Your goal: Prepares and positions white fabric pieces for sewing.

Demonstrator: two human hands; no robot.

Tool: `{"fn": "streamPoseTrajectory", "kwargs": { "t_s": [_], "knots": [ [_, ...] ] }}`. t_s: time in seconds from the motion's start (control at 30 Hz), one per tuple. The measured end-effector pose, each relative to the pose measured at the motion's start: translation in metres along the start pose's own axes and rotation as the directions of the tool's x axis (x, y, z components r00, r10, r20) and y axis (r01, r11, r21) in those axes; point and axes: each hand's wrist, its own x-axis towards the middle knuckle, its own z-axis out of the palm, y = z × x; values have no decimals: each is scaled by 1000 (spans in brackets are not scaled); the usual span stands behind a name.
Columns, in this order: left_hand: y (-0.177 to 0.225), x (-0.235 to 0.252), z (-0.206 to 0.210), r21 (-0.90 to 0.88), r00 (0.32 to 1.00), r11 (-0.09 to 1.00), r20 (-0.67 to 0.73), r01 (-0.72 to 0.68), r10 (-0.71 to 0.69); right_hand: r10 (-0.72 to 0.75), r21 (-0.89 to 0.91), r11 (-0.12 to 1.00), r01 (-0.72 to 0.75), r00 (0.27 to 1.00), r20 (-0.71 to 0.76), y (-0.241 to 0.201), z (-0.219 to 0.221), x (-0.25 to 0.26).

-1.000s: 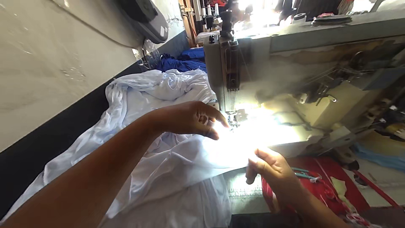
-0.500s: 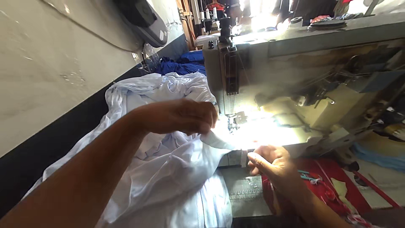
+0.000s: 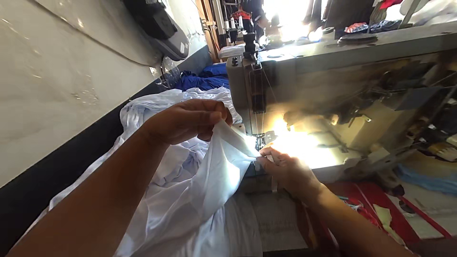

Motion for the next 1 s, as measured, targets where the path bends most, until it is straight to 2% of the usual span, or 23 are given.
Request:
{"fn": "streamPoseTrajectory", "kwargs": {
  "t_s": [0.07, 0.13, 0.27, 0.3, 0.43, 0.5, 0.57, 0.63, 0.67, 0.73, 0.83, 0.93, 1.0],
  "knots": [
    [0, 1, -2, -2, 1000, 1000, -6, 7, -7, 91, 171, 979, -111, 989, 118, -4, -6, 1],
    [1, 2, -2, 14, 1000, 1000, -18, 9, -8, 83, 284, 950, -130, 982, 172, -5, -10, 2],
    [3, 7, 5, 74, 1000, 997, 16, 16, -17, 120, 367, 904, -220, 953, 278, -19, -21, -7],
    [4, 8, 10, 98, 999, 995, 50, 16, -21, 103, 370, 907, -203, 957, 272, -21, -23, -13],
    [6, 14, 39, 291, 960, 955, 250, 49, -125, -110, 384, 922, 43, 982, 156, -16, -19, -45],
    [5, 20, 50, 518, 933, 849, 249, 99, -260, -146, 412, 908, 74, 979, 145, -8, -12, -56],
    [4, 26, 53, 789, 916, 593, 106, 160, -388, -108, 433, 901, 24, 979, 171, -2, -8, -60],
    [4, 32, 52, 898, 891, 386, -16, 213, -454, -67, 453, 891, -34, 977, 204, 0, -7, -58],
    [6, 34, 51, 907, 881, 349, -46, 234, -470, -53, 454, 890, -51, 975, 214, 0, -7, -56],
    [12, 36, 51, 882, 874, 390, -49, 265, -484, -36, 439, 896, -65, 975, 219, 0, -8, -52],
    [11, 36, 52, 821, 878, 514, 32, 250, -478, -41, 452, 890, -59, 977, 209, 1, -7, -51],
    [7, 36, 54, 837, 880, 499, 45, 226, -474, -48, 455, 888, -58, 975, 217, 2, -6, -51],
    [8, 36, 56, 805, 879, 545, 66, 233, -472, -55, 452, 890, -50, 974, 218, 2, -6, -52]
  ]
}}
